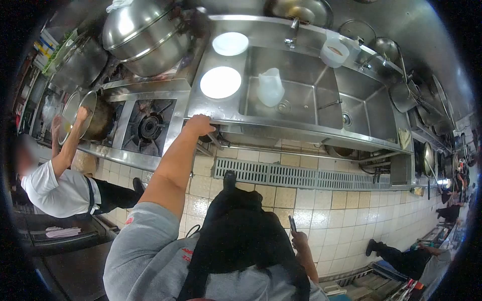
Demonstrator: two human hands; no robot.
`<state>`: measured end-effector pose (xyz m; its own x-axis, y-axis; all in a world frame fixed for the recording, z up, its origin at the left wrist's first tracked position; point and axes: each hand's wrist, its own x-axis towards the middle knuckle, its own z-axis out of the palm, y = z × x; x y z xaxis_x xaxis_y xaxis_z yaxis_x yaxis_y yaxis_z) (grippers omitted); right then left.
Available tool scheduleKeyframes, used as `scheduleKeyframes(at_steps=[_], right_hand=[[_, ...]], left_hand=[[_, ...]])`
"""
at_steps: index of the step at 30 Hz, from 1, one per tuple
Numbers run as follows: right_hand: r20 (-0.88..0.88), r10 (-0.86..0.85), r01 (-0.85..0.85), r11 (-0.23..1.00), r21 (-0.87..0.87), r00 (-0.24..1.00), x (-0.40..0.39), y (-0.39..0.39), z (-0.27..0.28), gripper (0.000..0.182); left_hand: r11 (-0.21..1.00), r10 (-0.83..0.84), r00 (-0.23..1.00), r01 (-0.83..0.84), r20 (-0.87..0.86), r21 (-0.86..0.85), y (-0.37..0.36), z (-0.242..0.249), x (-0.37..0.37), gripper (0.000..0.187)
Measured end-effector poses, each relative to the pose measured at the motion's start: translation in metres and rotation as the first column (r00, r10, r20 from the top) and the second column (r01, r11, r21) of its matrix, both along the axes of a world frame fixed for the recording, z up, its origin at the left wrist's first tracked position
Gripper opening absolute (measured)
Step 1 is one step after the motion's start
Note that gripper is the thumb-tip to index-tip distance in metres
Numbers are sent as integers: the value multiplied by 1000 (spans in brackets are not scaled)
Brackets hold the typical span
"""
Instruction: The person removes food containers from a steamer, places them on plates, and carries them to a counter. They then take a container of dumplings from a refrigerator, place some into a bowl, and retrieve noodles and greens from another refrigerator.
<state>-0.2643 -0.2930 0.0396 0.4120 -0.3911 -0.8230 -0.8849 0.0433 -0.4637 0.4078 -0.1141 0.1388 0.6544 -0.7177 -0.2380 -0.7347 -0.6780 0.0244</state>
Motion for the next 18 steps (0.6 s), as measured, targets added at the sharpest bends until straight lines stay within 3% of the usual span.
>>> scheduleKeyframes(at_steps=[3, 7, 9, 11, 15, 16, 18], right_hand=[[-146, -130, 133, 991, 10, 981, 23, 6, 30, 38], [-126, -158, 157, 987, -15, 979, 27, 9, 33, 38], [-117, -166, 164, 986, -25, 979, 25, 9, 18, 38], [-67, -71, 70, 997, -20, 995, 8, 5, -16, 38], [42, -121, 120, 992, 31, 992, 17, 7, 2, 39], [-44, -163, 163, 987, 10, 986, 34, 11, 32, 40], [-129, -205, 204, 979, -15, 970, 33, 13, 30, 41]], left_hand=[[1000, 13, 1000, -13, -24, 5, -1, 10, -5, 55], [999, 30, 998, -29, -47, 15, -3, 20, -11, 55], [999, 37, 998, -36, -60, 19, -2, 26, -14, 55], [999, 45, 996, -44, -72, 26, -2, 32, -17, 55], [998, 56, 994, -53, -91, 33, -2, 41, -22, 55], [998, 59, 993, -55, -99, 37, -2, 43, -23, 55], [997, 65, 992, -60, -106, 44, -2, 47, -25, 55]])
